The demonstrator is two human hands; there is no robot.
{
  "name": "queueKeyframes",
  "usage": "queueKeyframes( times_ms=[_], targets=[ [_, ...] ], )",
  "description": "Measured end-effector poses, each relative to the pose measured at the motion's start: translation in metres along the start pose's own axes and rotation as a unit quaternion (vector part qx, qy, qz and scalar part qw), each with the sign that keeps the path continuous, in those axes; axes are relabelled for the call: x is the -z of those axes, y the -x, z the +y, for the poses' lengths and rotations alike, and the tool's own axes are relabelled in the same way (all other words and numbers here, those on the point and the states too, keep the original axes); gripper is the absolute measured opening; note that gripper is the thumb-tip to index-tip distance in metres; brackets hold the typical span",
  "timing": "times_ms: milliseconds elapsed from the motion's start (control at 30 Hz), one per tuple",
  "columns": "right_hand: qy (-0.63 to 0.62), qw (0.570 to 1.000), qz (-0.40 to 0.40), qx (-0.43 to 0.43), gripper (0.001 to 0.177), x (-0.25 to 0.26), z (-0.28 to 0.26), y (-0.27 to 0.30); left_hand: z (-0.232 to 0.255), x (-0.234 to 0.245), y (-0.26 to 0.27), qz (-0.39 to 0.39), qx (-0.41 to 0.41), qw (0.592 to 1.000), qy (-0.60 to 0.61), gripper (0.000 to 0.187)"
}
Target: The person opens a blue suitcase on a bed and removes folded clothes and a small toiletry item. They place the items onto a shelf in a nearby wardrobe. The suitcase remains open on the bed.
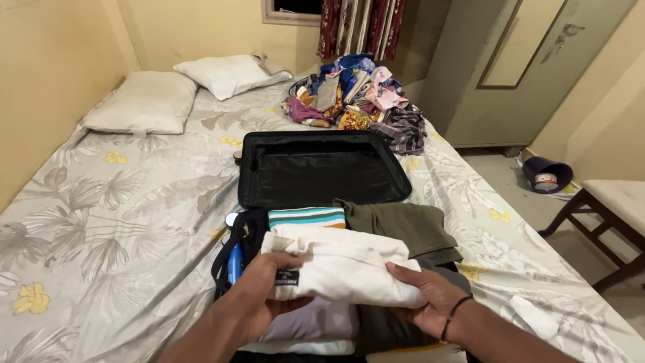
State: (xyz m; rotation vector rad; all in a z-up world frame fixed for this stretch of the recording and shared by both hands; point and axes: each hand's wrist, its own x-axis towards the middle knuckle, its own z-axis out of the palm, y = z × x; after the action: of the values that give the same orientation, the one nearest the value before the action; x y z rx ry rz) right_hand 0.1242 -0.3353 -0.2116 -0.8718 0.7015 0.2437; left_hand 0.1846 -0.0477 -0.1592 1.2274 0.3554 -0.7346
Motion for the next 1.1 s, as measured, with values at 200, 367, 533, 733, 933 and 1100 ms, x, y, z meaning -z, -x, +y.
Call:
queueKeyframes(
  times_ms=[200, 367, 533, 733, 933, 1100],
  targets=[
    [0.136, 0.988, -0.008, 0.079, 0.06, -0.002, -0.041, 0.023, 0.008, -0.019, -0.003, -0.023, -0.037, 0.998, -0.036, 0.04],
    [0.212, 0.97, -0.001, 0.122, 0.064, -0.014, -0.073, 0.041, 0.022, -0.041, 0.011, -0.015, -0.093, 0.992, -0.083, 0.067],
    [0.2, 0.969, -0.008, 0.146, 0.072, -0.016, -0.086, 0.052, 0.031, -0.058, 0.023, -0.004, -0.115, 0.982, -0.149, 0.079],
    [0.218, 0.962, -0.006, 0.166, 0.079, -0.022, -0.083, 0.056, 0.031, -0.06, 0.04, 0.038, -0.136, 0.981, -0.136, 0.07],
    [0.242, 0.953, -0.092, 0.155, 0.06, -0.045, -0.069, 0.05, 0.009, -0.035, 0.059, 0.072, -0.238, 0.965, -0.083, 0.058],
    [0.285, 0.939, -0.085, 0.174, 0.057, -0.081, -0.053, 0.042, -0.002, -0.008, 0.077, 0.208, -0.26, 0.941, -0.057, 0.07]
  ],
)
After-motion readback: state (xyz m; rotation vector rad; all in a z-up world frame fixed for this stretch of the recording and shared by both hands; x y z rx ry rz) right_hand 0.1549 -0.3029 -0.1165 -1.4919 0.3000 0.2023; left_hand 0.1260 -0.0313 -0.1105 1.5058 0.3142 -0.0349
